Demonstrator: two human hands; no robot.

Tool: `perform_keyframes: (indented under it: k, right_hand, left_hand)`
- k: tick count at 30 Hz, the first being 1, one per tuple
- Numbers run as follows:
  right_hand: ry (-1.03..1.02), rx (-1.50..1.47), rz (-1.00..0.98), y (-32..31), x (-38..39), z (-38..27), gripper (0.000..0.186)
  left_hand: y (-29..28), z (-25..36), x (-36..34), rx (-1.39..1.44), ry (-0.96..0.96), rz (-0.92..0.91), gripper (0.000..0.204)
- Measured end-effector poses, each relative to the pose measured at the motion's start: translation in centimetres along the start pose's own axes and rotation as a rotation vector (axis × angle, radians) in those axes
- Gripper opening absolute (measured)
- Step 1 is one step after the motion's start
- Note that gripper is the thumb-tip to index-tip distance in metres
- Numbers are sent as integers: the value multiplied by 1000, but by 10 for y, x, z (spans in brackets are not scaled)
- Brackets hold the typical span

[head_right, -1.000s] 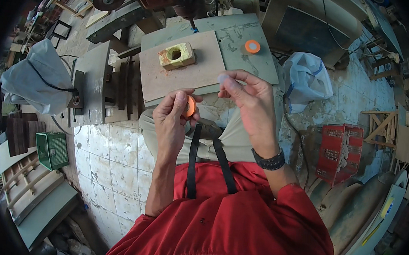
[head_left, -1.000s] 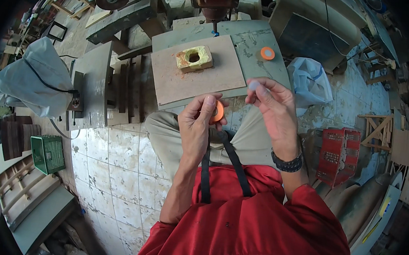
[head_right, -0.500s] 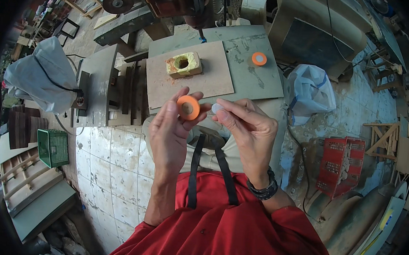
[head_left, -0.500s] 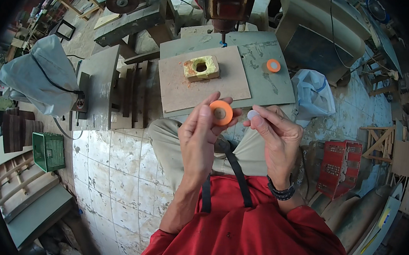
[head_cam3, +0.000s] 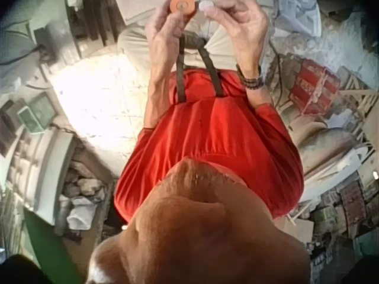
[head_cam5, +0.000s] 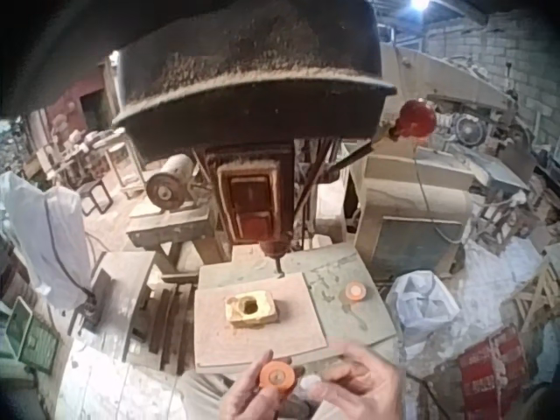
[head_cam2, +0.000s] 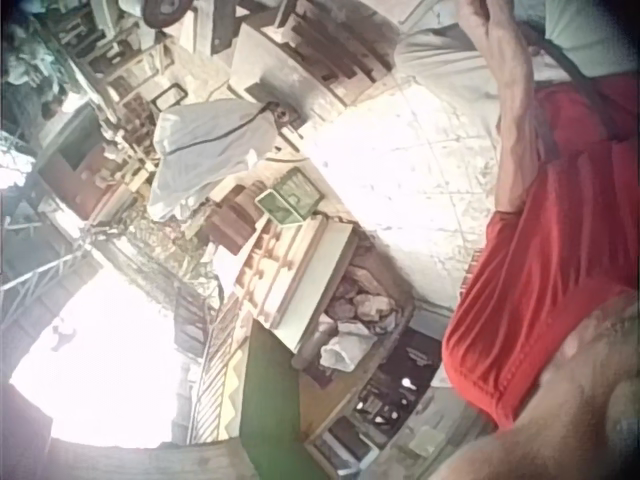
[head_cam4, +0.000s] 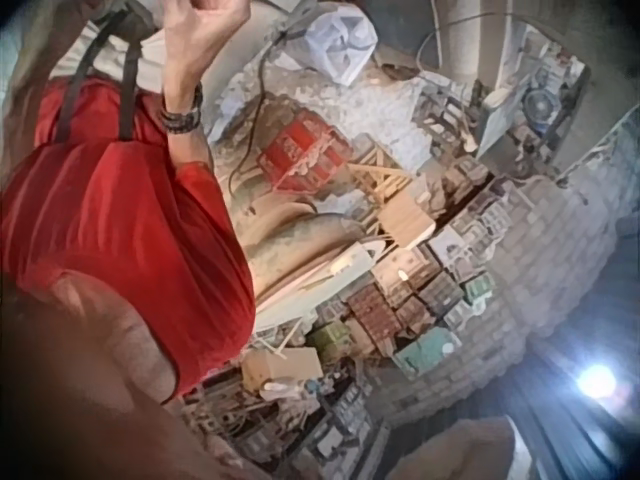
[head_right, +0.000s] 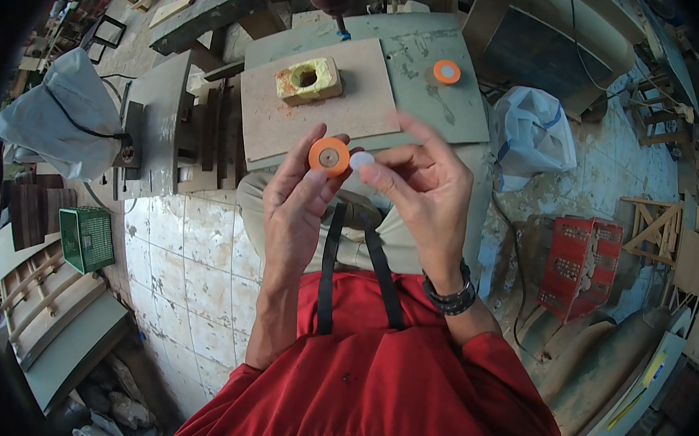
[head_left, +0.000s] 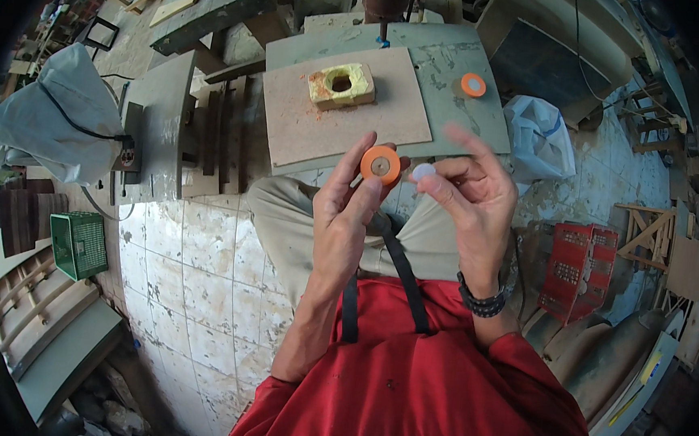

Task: Drilling a hole into a small orange plastic hemisphere using a drill press in a workshop.

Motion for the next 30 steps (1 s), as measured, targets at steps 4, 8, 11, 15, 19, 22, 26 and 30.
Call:
perform_keyframes:
  k: [4, 8, 11, 15, 19, 22, 26, 30]
  right_hand:
    - [42, -60, 16, 0, 1, 7, 13]
    - [35, -86, 15, -7, -2, 9, 10]
    - [-7, -148, 24, -6, 0, -2, 11]
    - [-95, -20, -63, -4, 0, -1, 11]
    - [67, -64, -96, -3, 0, 8, 12]
    - [123, -35, -118, 2, -1, 9, 14]
    - [113, -52, -145, 7, 1, 18, 15]
    - [6, 67, -162, 4, 2, 29, 14]
  left_hand:
    - [-1, -4, -6, -25, 71, 18, 42]
    - [-4, -7, -5, -91, 40, 65, 38]
    - [-3, -7, -4, -108, 84, 43, 39]
    - [0, -4, -1, -170, 145, 43, 42]
    - [2, -8, -1, -55, 32, -17, 43]
    - [1, -9, -2, -66, 10, 8, 41]
    - [1, -11, -3, -98, 22, 9, 41]
    - [2, -15, -4, -168, 57, -2, 44]
Point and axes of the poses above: each hand's wrist, its own x-axis away from the middle knuckle, its own y-axis out of the palm, z = x × y, the point moved 4 cm from there along -x, towards the middle knuckle, and after that the axes turned 15 degrees about -y, right-handed, at the moved point
